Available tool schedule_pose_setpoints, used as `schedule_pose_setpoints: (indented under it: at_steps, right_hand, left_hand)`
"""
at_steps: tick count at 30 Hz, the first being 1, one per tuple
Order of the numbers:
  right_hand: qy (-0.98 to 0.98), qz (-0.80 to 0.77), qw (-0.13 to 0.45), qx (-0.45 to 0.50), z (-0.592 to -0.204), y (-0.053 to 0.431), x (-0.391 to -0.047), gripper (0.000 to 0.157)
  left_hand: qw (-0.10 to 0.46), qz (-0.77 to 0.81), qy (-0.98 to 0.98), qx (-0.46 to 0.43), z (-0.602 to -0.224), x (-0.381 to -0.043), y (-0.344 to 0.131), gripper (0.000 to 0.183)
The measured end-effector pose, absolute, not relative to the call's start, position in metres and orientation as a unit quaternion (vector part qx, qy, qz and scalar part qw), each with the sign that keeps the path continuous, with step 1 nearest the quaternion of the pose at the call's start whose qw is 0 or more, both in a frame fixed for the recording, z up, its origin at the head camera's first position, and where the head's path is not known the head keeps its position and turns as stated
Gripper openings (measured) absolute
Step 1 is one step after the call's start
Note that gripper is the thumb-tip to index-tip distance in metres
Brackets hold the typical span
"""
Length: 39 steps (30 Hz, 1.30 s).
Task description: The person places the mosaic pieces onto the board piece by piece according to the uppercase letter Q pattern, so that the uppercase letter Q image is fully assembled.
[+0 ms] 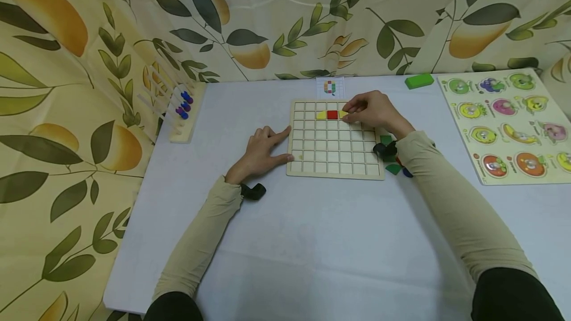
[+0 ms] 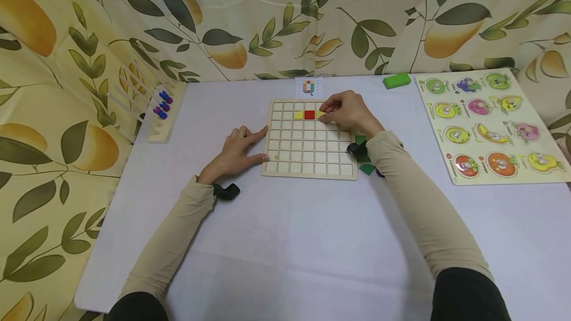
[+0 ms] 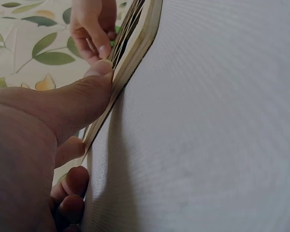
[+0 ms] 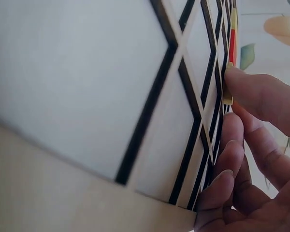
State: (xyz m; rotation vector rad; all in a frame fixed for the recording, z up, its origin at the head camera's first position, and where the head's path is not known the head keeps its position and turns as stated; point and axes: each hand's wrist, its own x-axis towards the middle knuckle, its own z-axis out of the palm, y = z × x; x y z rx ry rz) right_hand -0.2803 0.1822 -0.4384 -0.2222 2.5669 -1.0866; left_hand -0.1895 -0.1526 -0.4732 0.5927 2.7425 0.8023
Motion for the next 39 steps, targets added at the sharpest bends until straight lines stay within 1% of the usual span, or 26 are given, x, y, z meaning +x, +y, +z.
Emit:
schedule_pose_setpoints:
  at_steps: [13, 21, 31, 39]
  right_hand:
    - [0.912, -0.368, 0.153, -0.096, -0.438, 0.18, -0.279, 0.029]
    - [0.914, -0.359, 0.16, -0.098, -0.435, 0.187, -0.276, 0.038]
    - [0.923, -0.348, 0.148, -0.075, -0.427, 0.223, -0.268, 0.043]
    - [0.921, -0.334, 0.187, -0.075, -0.428, 0.257, -0.249, 0.052]
  left_hand:
    - [0.108, 0.273, 0.934, 0.204, -0.473, -0.189, -0.152, 0.082]
    - [0.106, 0.275, 0.933, 0.207, -0.473, -0.188, -0.152, 0.081]
    - [0.108, 0.27, 0.935, 0.202, -0.473, -0.188, -0.152, 0.081]
    - [0.112, 0.27, 0.936, 0.197, -0.475, -0.188, -0.151, 0.081]
